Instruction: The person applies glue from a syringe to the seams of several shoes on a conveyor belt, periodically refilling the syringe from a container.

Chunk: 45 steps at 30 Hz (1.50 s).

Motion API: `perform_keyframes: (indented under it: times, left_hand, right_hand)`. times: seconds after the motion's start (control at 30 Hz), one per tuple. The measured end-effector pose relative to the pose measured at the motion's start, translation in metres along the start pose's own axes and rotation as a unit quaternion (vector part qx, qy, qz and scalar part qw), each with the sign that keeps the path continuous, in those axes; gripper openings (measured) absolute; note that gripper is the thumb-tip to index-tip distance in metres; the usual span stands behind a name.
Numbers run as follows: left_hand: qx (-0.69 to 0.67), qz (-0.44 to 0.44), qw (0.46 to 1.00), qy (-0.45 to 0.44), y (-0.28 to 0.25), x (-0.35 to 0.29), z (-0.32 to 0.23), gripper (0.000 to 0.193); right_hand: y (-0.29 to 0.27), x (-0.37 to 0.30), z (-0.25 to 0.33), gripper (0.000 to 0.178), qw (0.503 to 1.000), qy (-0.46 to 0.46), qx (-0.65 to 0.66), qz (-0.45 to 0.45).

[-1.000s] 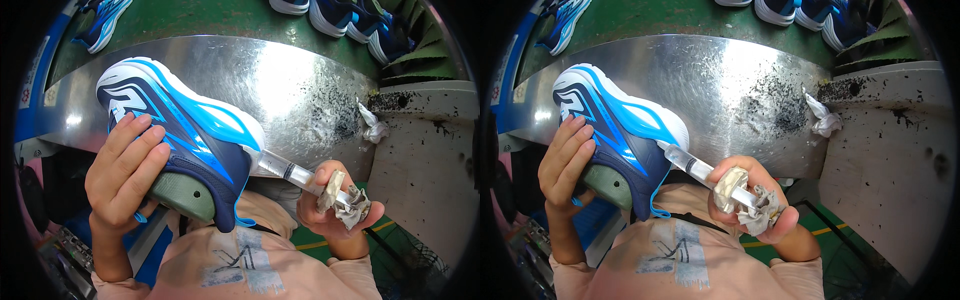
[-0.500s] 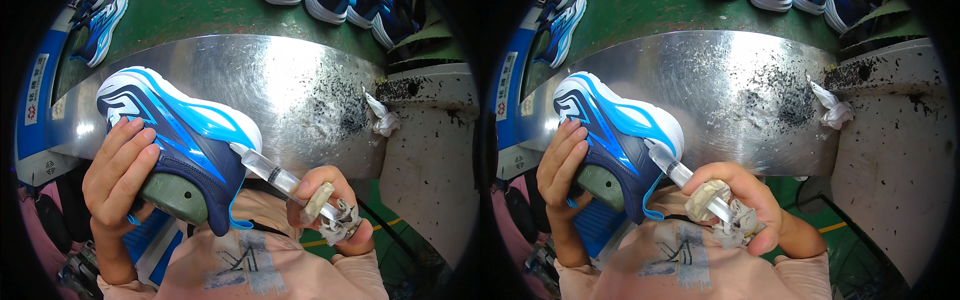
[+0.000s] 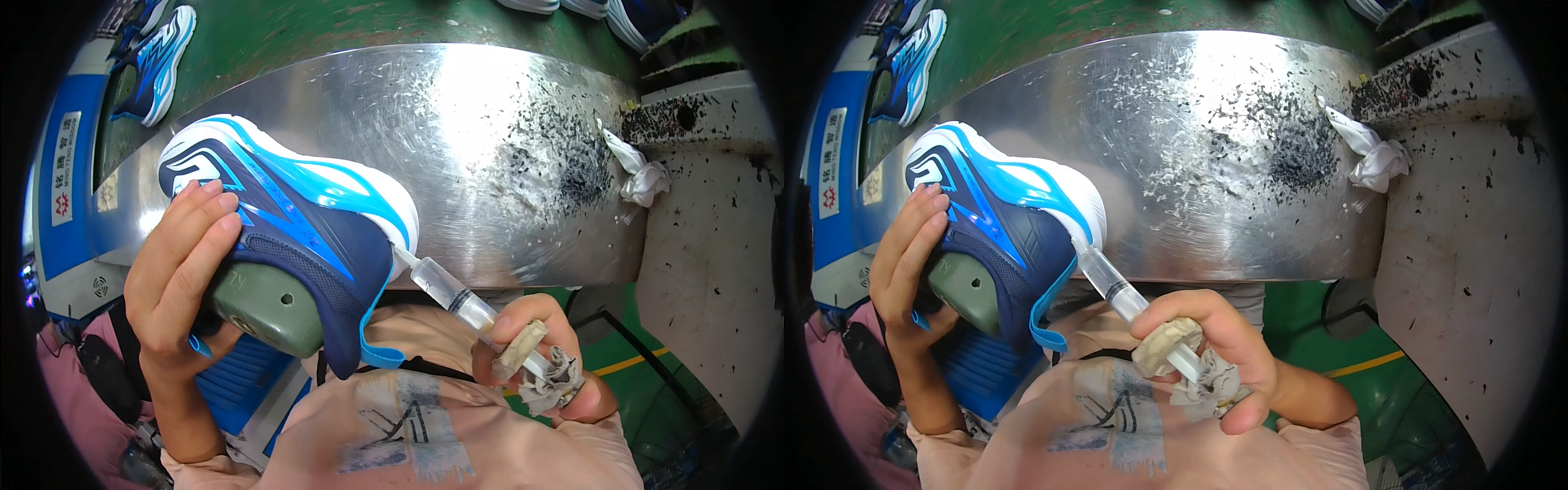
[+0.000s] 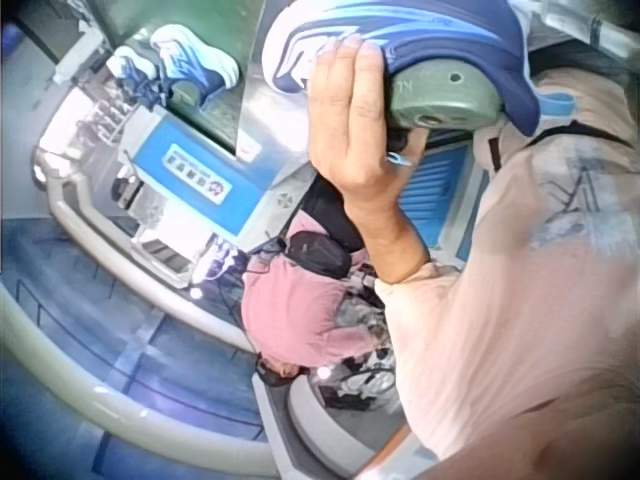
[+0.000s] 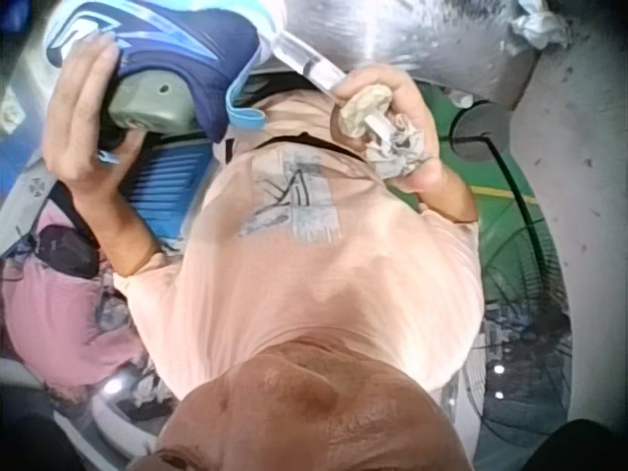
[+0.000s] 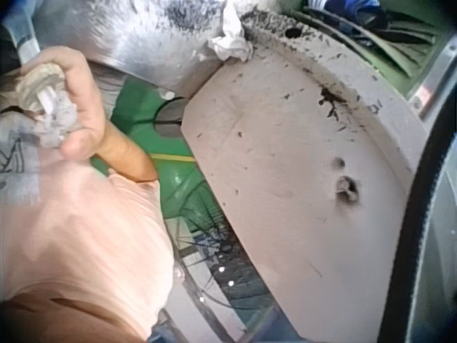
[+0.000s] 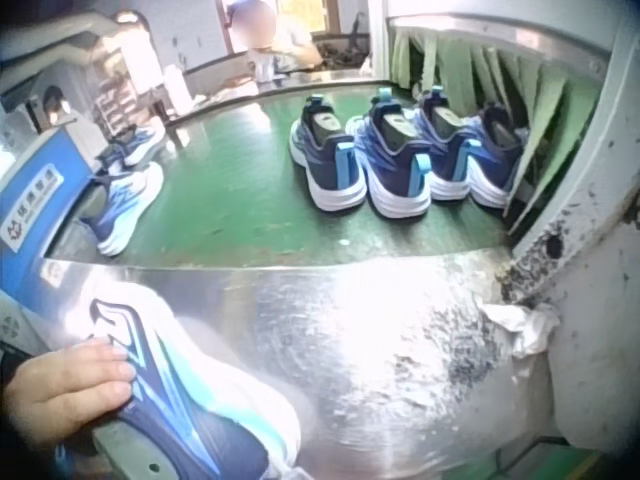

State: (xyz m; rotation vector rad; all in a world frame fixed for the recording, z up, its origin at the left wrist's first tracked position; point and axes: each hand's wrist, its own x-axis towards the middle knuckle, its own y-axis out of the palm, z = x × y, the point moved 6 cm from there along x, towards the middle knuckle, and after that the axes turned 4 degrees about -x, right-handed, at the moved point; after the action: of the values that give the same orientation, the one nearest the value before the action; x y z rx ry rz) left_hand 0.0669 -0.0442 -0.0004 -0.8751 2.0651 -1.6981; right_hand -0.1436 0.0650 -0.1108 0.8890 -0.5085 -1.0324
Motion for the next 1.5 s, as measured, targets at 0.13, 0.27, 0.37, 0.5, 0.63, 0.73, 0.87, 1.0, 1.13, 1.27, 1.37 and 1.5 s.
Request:
perform_keyframes:
  times: [0.13,0.27,0.37,0.5,0.63,0.73,0.87,1.0,1.13,1.27,1.37,1.5]
  left_hand:
    - [0.002,0.031,0.999,0.018,0.001,0.017,0.008,0.056]
    - [0.025,0.083,0.991,0.097,0.001,0.050,0.012,0.069]
    - [0.039,0.126,0.983,0.128,0.006,0.065,0.008,0.077]
    - [0.063,0.126,0.985,0.101,0.013,0.067,-0.004,0.081]
    - [0.066,0.126,0.989,-0.050,0.011,0.059,-0.021,0.089]
    - [0.009,0.094,0.984,-0.149,0.015,0.063,-0.031,0.079]
    - [-0.015,0.004,0.986,-0.166,0.019,0.069,-0.040,0.070]
    - [-0.008,-0.012,0.975,-0.221,0.017,0.074,-0.041,0.059]
    - [0.082,-0.032,0.976,-0.198,0.014,0.069,-0.038,0.042]
    - [-0.044,-0.066,0.981,-0.180,0.016,0.061,-0.040,0.046]
    - [-0.063,-0.052,0.997,-0.010,0.010,0.048,-0.047,0.056]
    - [-0.150,0.059,0.984,0.072,-0.004,0.016,-0.009,0.058]
  right_hand:
    - [0.005,0.002,-0.003,0.107,0.994,0.055,0.026,-0.096]
    - [-0.001,0.005,-0.009,0.106,0.995,0.020,0.037,-0.094]
    - [-0.002,0.005,-0.009,0.103,0.994,-0.022,0.045,-0.093]
    - [-0.008,0.002,-0.001,0.102,0.991,-0.041,0.061,-0.108]
    - [-0.003,-0.005,0.007,0.102,0.988,-0.070,0.049,-0.131]
    - [0.004,-0.003,0.014,0.107,0.979,-0.091,0.002,-0.183]
    - [0.016,0.001,0.011,0.109,0.972,-0.104,0.007,-0.211]
    - [0.033,0.002,0.002,0.109,0.971,-0.123,-0.028,-0.204]
    - [0.044,-0.001,-0.010,0.098,0.957,-0.155,-0.086,-0.230]
    - [0.012,-0.004,0.004,0.076,0.926,-0.222,-0.001,-0.307]
    - [-0.025,0.019,0.015,0.064,0.948,-0.128,0.227,-0.185]
    - [-0.018,0.097,0.008,0.064,0.964,0.016,0.237,-0.117]
